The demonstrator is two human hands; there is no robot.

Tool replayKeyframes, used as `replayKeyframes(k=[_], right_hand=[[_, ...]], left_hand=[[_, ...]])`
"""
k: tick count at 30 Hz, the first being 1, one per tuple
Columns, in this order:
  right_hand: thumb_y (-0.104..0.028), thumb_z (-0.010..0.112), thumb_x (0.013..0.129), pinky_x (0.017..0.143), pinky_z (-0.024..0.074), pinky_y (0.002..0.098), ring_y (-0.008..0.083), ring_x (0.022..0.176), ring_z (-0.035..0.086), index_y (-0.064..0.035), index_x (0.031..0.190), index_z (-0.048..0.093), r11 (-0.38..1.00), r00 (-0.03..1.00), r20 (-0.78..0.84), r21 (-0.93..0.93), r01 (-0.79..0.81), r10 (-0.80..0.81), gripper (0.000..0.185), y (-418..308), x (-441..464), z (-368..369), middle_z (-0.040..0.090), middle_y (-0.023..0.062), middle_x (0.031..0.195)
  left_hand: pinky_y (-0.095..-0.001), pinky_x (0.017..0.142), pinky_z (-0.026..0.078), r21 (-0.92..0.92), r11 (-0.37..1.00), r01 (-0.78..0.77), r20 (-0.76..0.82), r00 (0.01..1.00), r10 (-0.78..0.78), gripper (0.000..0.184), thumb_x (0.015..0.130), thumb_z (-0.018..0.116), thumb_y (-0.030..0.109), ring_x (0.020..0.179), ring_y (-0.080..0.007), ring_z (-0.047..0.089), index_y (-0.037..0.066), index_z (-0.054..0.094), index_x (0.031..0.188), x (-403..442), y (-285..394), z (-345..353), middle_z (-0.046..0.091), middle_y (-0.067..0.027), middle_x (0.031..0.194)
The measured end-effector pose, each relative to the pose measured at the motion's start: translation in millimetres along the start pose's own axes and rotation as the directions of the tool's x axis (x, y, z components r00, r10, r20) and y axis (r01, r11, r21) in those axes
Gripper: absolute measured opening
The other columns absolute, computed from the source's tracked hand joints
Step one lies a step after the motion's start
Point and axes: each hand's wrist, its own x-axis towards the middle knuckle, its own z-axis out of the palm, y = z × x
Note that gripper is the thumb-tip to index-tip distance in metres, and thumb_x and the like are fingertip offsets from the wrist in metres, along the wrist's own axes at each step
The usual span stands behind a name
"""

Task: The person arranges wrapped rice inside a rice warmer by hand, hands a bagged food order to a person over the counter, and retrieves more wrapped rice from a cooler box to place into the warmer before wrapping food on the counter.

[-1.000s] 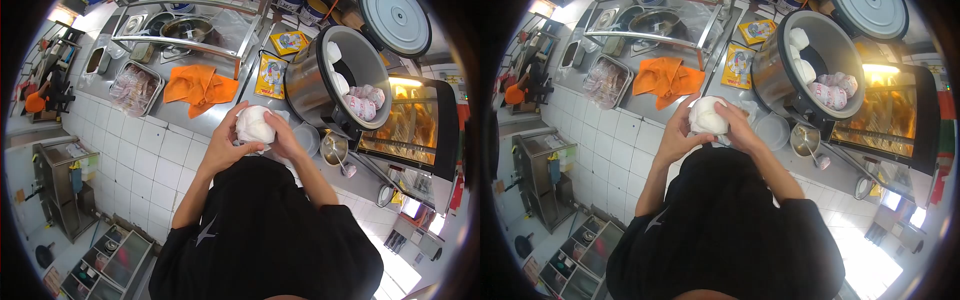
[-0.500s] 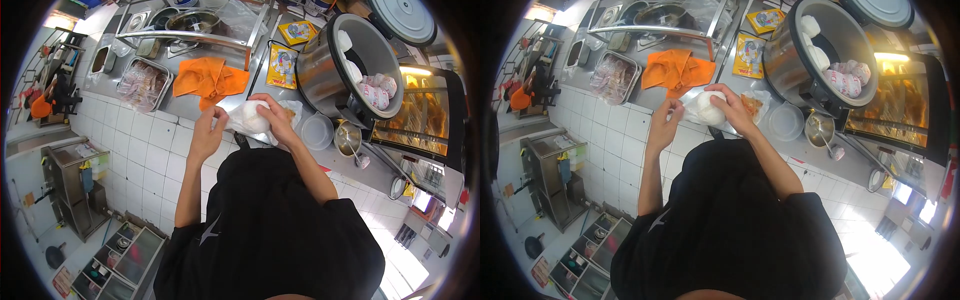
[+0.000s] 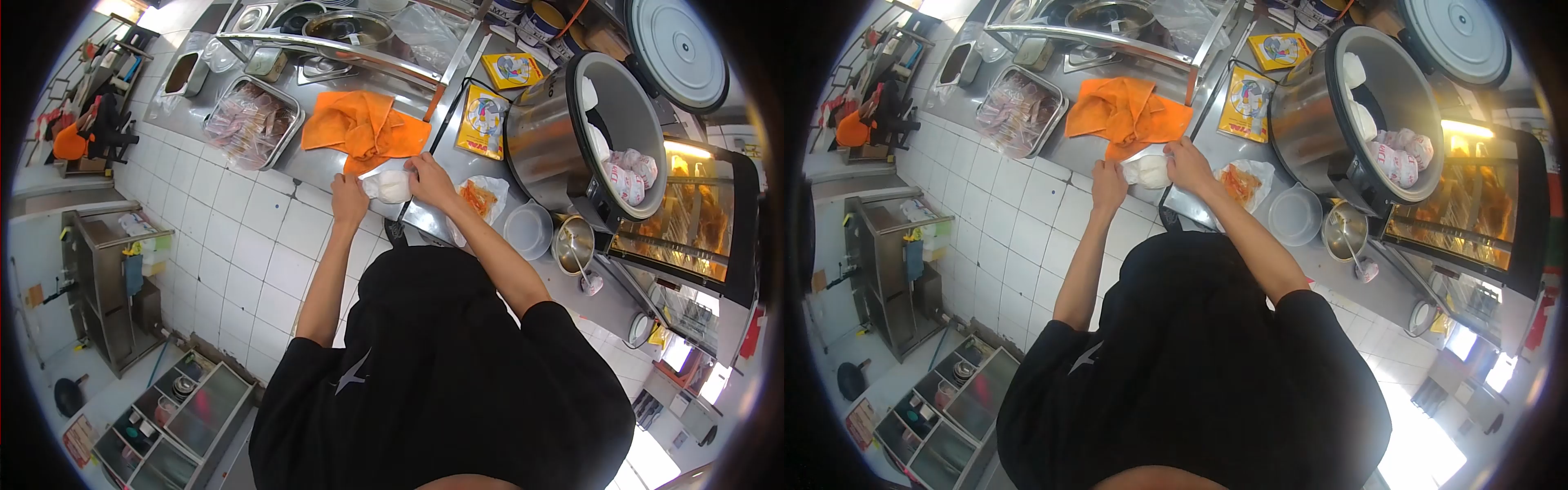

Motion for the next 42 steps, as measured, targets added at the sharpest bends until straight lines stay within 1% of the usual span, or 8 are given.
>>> replayKeyframes(k=[2,5,8,14,26,35,38,42], right_hand=[[-0.011,0.060,0.084,0.085,0.0504,0.0427,0.0330,0.096,0.063,-0.0035,0.108,0.062,0.991,0.991,0.084,0.095,0.096,-0.104,0.026,2,2,-5,0.058,0.0164,0.104],[-0.010,0.061,0.083,0.081,0.0513,0.0410,0.0292,0.087,0.063,-0.0039,0.108,0.062,0.975,0.975,0.119,0.147,0.168,-0.186,0.026,5,-6,-7,0.059,0.0146,0.101],[-0.011,0.063,0.083,0.077,0.0518,0.0393,0.0275,0.083,0.062,-0.0041,0.106,0.062,0.981,0.974,0.167,0.144,0.129,-0.153,0.024,11,-12,-11,0.059,0.0123,0.097],[-0.012,0.063,0.084,0.075,0.0508,0.0404,0.0308,0.084,0.062,-0.0040,0.096,0.061,0.954,0.949,0.109,0.070,0.290,-0.296,0.014,22,-14,-8,0.057,0.0127,0.091],[-0.012,0.066,0.083,0.077,0.0486,0.0422,0.0329,0.087,0.059,-0.0081,0.101,0.058,0.885,0.879,0.125,-0.017,0.466,-0.460,0.020,8,-20,-18,0.052,0.0131,0.109],[-0.011,0.068,0.080,0.079,0.0484,0.0428,0.0343,0.093,0.059,-0.0064,0.098,0.059,0.896,0.898,0.051,0.110,0.429,-0.437,0.020,1,-13,-19,0.053,0.0147,0.112],[-0.011,0.068,0.081,0.083,0.0471,0.0421,0.0341,0.099,0.057,-0.0048,0.098,0.058,0.876,0.879,0.012,0.085,0.474,-0.477,0.020,0,-9,-11,0.053,0.0138,0.113],[-0.011,0.067,0.082,0.085,0.0461,0.0409,0.0348,0.103,0.055,-0.0027,0.103,0.057,0.872,0.872,0.050,0.094,0.481,-0.487,0.025,8,-4,-2,0.053,0.0149,0.113]], left_hand=[[-0.0465,0.087,0.047,0.080,0.995,-0.057,-0.042,0.997,0.061,0.015,0.093,0.055,0.007,0.101,-0.0416,0.057,-0.001,0.059,0.104,0,2,-9,0.059,-0.0238,0.107],[-0.0485,0.082,0.047,-0.315,0.888,-0.336,-0.042,0.939,0.340,0.014,0.084,0.059,0.003,0.098,-0.0391,0.056,0.000,0.058,0.098,-7,4,-12,0.058,-0.0207,0.102],[-0.0474,0.079,0.046,-0.337,0.868,-0.364,-0.058,0.928,0.367,0.015,0.082,0.061,0.002,0.096,-0.0383,0.056,0.002,0.058,0.097,-20,-2,4,0.059,-0.0167,0.100],[-0.0463,0.084,0.041,-0.052,0.934,-0.353,0.117,0.927,0.356,0.020,0.078,0.068,0.005,0.101,-0.0345,0.053,0.006,0.058,0.095,-30,-8,-3,0.057,-0.0125,0.105],[-0.0503,0.100,0.034,-0.067,0.705,-0.706,0.015,0.706,0.708,0.019,0.078,0.071,0.007,0.106,-0.0239,0.056,0.010,0.056,0.089,-38,11,-37,0.061,-0.0041,0.102],[-0.0454,0.102,0.035,-0.130,0.871,-0.473,0.163,0.857,0.489,0.012,0.084,0.068,0.008,0.105,-0.0253,0.057,0.007,0.061,0.093,-5,5,-46,0.059,-0.0081,0.094],[-0.0448,0.097,0.040,-0.363,0.810,-0.461,0.058,0.856,0.513,0.017,0.082,0.068,0.009,0.106,-0.0288,0.056,0.003,0.060,0.097,7,-1,-35,0.061,-0.0108,0.103],[-0.0463,0.099,0.040,-0.584,0.801,-0.133,0.310,0.875,0.371,0.022,0.084,0.067,0.010,0.114,-0.0324,0.054,0.001,0.060,0.103,14,-10,-28,0.059,-0.0138,0.115]])
